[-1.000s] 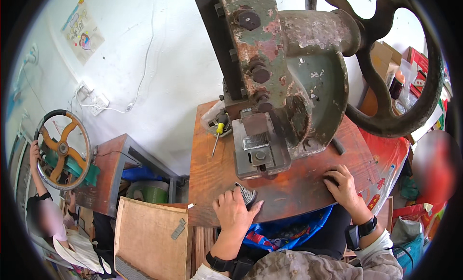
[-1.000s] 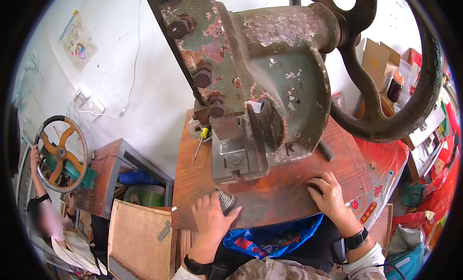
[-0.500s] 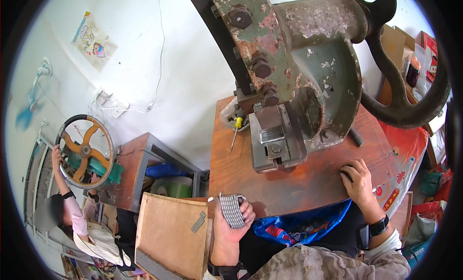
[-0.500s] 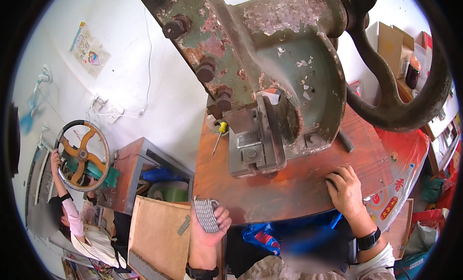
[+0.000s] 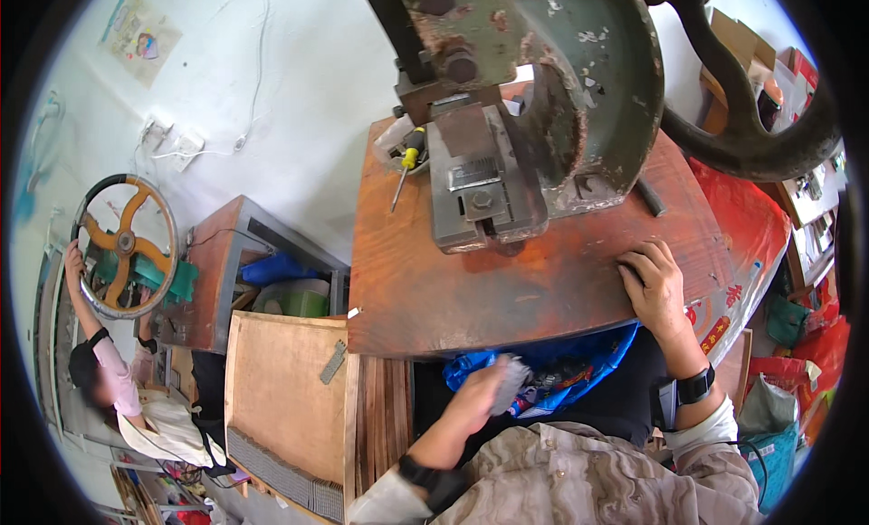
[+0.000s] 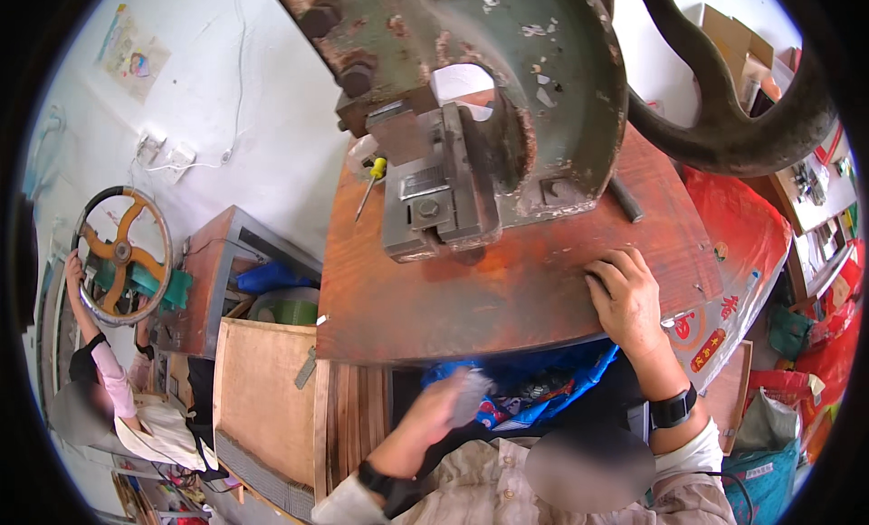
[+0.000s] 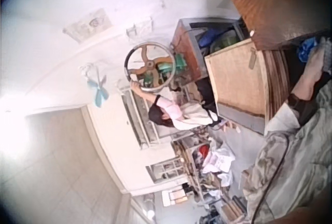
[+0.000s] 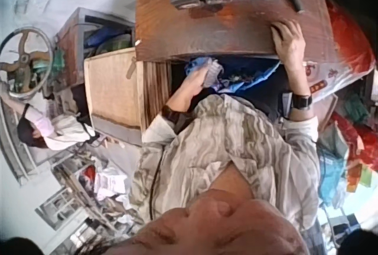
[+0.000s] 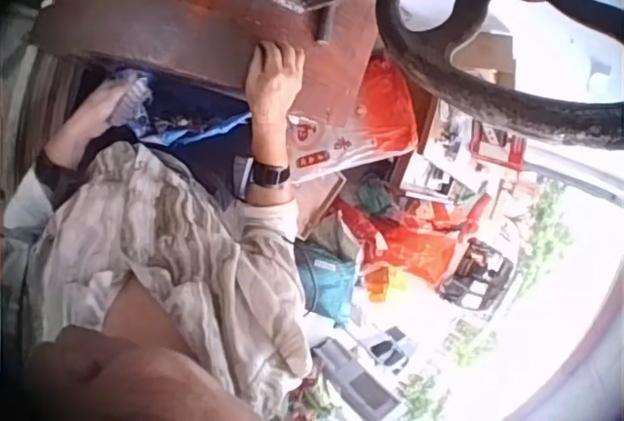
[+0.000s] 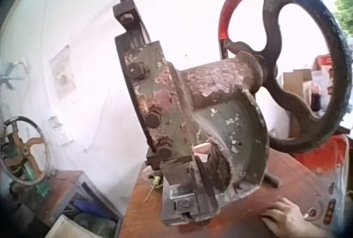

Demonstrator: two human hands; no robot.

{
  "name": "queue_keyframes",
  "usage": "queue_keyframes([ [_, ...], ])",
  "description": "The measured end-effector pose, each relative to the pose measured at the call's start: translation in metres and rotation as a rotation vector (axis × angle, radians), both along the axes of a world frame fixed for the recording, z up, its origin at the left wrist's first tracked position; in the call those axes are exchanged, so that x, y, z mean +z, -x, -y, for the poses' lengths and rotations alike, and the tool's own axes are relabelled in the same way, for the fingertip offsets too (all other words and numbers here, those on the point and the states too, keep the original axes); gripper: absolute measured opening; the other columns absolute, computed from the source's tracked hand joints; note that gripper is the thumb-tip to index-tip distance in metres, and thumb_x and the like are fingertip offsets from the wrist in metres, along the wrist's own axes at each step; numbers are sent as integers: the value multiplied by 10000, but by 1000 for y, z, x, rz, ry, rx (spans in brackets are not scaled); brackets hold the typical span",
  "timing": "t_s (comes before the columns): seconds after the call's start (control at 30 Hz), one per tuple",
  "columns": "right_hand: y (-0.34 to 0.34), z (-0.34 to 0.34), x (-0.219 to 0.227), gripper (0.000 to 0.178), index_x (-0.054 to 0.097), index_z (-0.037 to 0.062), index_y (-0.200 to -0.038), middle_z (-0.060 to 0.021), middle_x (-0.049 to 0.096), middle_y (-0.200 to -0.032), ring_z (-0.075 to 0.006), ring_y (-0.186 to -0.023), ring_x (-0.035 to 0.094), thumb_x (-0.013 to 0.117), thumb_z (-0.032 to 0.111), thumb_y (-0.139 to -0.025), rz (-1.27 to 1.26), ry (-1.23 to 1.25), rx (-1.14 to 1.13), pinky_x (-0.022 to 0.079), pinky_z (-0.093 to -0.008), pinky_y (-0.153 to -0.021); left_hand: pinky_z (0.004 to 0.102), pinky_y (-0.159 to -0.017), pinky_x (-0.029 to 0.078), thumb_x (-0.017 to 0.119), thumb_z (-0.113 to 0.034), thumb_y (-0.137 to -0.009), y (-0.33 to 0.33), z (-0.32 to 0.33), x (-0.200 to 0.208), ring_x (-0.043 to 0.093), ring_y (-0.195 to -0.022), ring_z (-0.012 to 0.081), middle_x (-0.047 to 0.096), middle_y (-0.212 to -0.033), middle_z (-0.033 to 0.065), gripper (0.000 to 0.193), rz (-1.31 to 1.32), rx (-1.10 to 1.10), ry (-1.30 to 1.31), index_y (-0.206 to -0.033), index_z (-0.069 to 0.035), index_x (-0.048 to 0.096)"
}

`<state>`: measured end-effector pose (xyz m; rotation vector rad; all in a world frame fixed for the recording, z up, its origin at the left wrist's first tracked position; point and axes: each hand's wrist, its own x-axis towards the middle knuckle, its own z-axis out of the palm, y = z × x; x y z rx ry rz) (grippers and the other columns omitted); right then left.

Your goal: Using a manual press to shape or punch holes in small metal strips.

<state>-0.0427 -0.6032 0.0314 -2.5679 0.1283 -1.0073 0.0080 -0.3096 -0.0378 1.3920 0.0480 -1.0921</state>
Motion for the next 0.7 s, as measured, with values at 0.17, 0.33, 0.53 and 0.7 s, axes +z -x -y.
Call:
queue_keyframes([
  [0.17, 4, 2, -23, 116, 640, 3, -843, -158, 608, -941, -368, -999, 557, 642, 18, -728, -56, -6, -59, 449, -423, -875, 361, -796, 494, 502, -379, -930, 11, -19, -27, 623, -968, 337, 626, -1022, 257, 466, 863, -511, -461, -1128, 34, 588],
  [0.33, 26, 37, -40, 152, 598, -38, -921, -202, 564, -998, -382, -1013, 527, 563, -45, -773, -98, 18, -41, 390, -423, -936, 346, -765, 499, 634, -139, -841, 2, -175, 53, 616, -879, 258, 635, -951, 145, 211, 1343, 385, -614, -1024, -32, 633],
  [0.53, 19, 59, -63, 156, 572, -53, -999, -185, 536, -1114, -338, -1068, 525, 497, -10, -869, -175, 127, -66, 399, -370, -926, 466, -997, 359, 669, -414, -771, -11, -470, 35, 446, -1184, 420, 523, -1239, 242, 669, 925, 804, -1836, -1230, 43, 500],
  [0.7, 22, 85, -81, 184, 565, -48, -1050, -184, 537, -1149, -332, -1101, 517, 481, -3, -892, -235, 150, -99, 394, -364, -946, 514, -1097, 186, 516, -555, -812, -49, -469, 44, 217, -1358, 407, 292, -1458, 211, 838, 385, 670, -1778, -1399, 4, 301],
])
